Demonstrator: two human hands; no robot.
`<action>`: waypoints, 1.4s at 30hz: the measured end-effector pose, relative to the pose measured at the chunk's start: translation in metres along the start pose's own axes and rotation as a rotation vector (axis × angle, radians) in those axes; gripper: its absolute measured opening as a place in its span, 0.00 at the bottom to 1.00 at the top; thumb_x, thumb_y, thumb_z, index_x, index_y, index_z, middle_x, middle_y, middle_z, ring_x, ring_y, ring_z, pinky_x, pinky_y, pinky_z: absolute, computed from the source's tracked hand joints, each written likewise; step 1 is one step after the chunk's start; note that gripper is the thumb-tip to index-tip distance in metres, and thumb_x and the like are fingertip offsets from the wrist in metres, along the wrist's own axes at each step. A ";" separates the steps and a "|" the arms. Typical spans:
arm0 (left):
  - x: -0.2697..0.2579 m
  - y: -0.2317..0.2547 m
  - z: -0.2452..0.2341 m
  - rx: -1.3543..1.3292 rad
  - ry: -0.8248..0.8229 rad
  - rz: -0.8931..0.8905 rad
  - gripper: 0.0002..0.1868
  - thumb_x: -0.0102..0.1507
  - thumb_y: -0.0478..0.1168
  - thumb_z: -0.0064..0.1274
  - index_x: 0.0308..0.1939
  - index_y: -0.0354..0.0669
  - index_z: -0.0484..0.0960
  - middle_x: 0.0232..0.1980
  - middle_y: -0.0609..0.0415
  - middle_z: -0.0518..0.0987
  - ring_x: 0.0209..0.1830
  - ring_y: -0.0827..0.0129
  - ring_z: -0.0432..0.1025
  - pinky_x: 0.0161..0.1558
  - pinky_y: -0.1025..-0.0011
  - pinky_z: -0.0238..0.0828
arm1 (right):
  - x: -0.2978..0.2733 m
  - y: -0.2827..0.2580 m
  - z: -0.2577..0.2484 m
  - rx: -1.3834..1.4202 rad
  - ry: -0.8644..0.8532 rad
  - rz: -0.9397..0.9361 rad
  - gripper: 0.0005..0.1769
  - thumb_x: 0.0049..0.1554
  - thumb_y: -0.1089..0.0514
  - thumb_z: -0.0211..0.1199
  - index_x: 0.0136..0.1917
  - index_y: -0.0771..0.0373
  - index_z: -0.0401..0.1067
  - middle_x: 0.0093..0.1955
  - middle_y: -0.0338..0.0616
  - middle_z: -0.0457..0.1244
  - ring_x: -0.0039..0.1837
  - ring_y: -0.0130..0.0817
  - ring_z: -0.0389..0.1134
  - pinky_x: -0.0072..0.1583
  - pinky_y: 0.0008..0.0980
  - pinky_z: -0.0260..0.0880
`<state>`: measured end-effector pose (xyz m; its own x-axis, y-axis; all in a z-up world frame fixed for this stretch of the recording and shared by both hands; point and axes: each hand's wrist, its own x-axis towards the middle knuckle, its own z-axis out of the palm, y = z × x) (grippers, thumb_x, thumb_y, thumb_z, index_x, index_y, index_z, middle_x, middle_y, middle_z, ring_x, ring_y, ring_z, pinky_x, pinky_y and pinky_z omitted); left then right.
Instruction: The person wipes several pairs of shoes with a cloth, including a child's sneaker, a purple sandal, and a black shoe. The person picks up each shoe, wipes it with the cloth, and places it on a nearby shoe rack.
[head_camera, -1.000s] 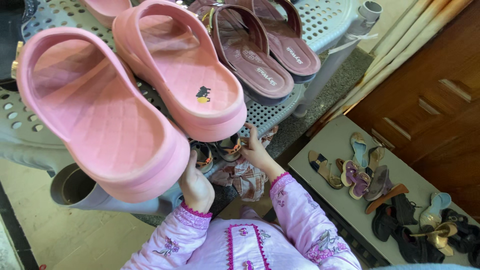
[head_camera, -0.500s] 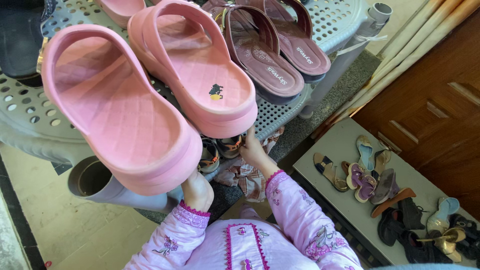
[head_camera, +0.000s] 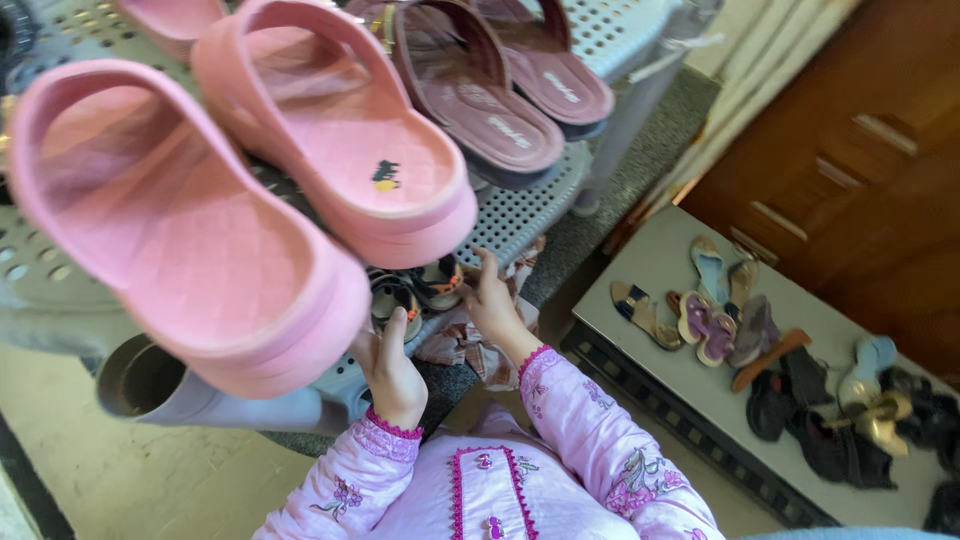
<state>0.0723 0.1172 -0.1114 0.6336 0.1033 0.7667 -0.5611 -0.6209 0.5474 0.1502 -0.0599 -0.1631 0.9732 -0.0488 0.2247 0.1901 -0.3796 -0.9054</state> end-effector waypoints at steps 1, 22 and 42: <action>0.005 0.008 0.000 -0.189 0.015 -0.082 0.23 0.69 0.28 0.48 0.68 0.31 0.65 0.78 0.33 0.57 0.80 0.47 0.55 0.81 0.54 0.45 | -0.006 -0.001 -0.002 0.001 0.023 -0.011 0.36 0.58 0.70 0.57 0.76 0.63 0.48 0.62 0.64 0.66 0.64 0.53 0.70 0.61 0.44 0.71; -0.006 0.187 0.080 -0.831 -0.175 -0.218 0.28 0.64 0.30 0.53 0.66 0.36 0.61 0.68 0.44 0.63 0.76 0.56 0.57 0.83 0.55 0.41 | -0.121 0.009 -0.199 -0.045 0.368 0.121 0.34 0.55 0.65 0.65 0.70 0.62 0.53 0.73 0.53 0.57 0.73 0.44 0.61 0.56 0.35 0.76; -0.142 0.382 0.187 -0.812 -0.571 -0.308 0.26 0.63 0.38 0.57 0.62 0.36 0.67 0.63 0.46 0.67 0.67 0.59 0.61 0.72 0.62 0.51 | -0.318 0.124 -0.411 -0.196 0.482 0.430 0.36 0.53 0.63 0.65 0.70 0.61 0.51 0.68 0.49 0.65 0.62 0.40 0.70 0.51 0.35 0.71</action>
<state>-0.1327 -0.2801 -0.0739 0.8493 -0.3462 0.3986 -0.3882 0.1022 0.9159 -0.1893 -0.4716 -0.1989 0.7816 -0.6227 0.0355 -0.2727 -0.3923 -0.8785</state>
